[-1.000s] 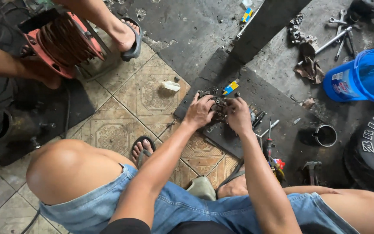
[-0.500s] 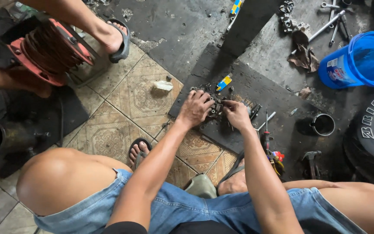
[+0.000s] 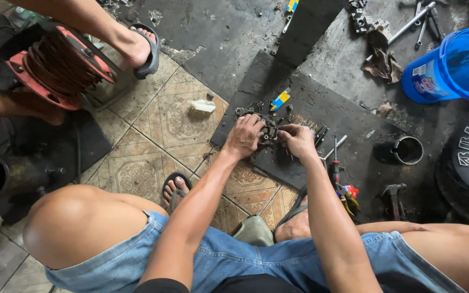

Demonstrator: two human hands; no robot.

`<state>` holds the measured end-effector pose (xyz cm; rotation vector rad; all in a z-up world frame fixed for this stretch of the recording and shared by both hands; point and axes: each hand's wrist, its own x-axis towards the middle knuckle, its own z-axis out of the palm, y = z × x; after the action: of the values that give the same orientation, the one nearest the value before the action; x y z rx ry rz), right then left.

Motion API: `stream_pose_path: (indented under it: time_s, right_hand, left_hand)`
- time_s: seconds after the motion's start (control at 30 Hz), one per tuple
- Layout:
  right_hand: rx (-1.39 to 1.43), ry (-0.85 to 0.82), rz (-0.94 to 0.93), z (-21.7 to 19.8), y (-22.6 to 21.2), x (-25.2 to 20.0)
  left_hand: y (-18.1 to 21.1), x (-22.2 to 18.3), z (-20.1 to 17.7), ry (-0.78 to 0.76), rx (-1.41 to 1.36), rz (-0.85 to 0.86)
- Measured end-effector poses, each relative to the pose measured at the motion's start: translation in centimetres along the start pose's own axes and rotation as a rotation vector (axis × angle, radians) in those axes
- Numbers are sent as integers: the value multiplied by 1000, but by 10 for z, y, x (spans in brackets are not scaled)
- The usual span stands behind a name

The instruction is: Disassembling a mechanical component using a screwdriver and other hand tools to remove internal parts.

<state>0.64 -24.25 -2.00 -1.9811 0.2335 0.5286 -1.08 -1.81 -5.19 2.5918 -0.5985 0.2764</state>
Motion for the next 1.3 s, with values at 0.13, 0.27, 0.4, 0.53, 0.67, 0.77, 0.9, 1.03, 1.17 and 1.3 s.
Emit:
stream_pose_path:
  time_s: [0.13, 0.27, 0.4, 0.53, 0.67, 0.77, 0.9, 1.03, 1.17, 1.3]
  right_hand:
    - [18, -2, -19, 1, 4, 2]
    - [76, 28, -9, 2, 0, 1]
    - [106, 75, 13, 3, 1, 5]
    - [83, 79, 15, 3, -1, 5]
    - [-111, 85, -37, -2, -10, 0]
    - [-258, 109, -77, -5, -13, -1]
    - [-307, 148, -106, -10, -8, 7]
    - [-311, 165, -114, -12, -14, 1]
    - [-272, 183, -138, -11, -33, -3]
    - [-247, 198, -151, -5, -39, 7]
  left_hand:
    - [1, 0, -14, -1, -12, -2]
    - [-6, -1, -7, -11, 18, 18]
    - [-4, -1, -16, -30, 31, -15]
    - [-7, -2, -31, -12, 15, -56]
    - [-18, -7, -33, 40, -53, -154]
    - [-31, -9, -28, 90, -91, -228]
    - [-30, -11, -40, 132, -85, -309]
    - [-30, -7, -51, 152, -108, -351]
    - [-37, -2, -89, 372, -172, -470]
    - [-52, -10, -140, 693, -408, -644]
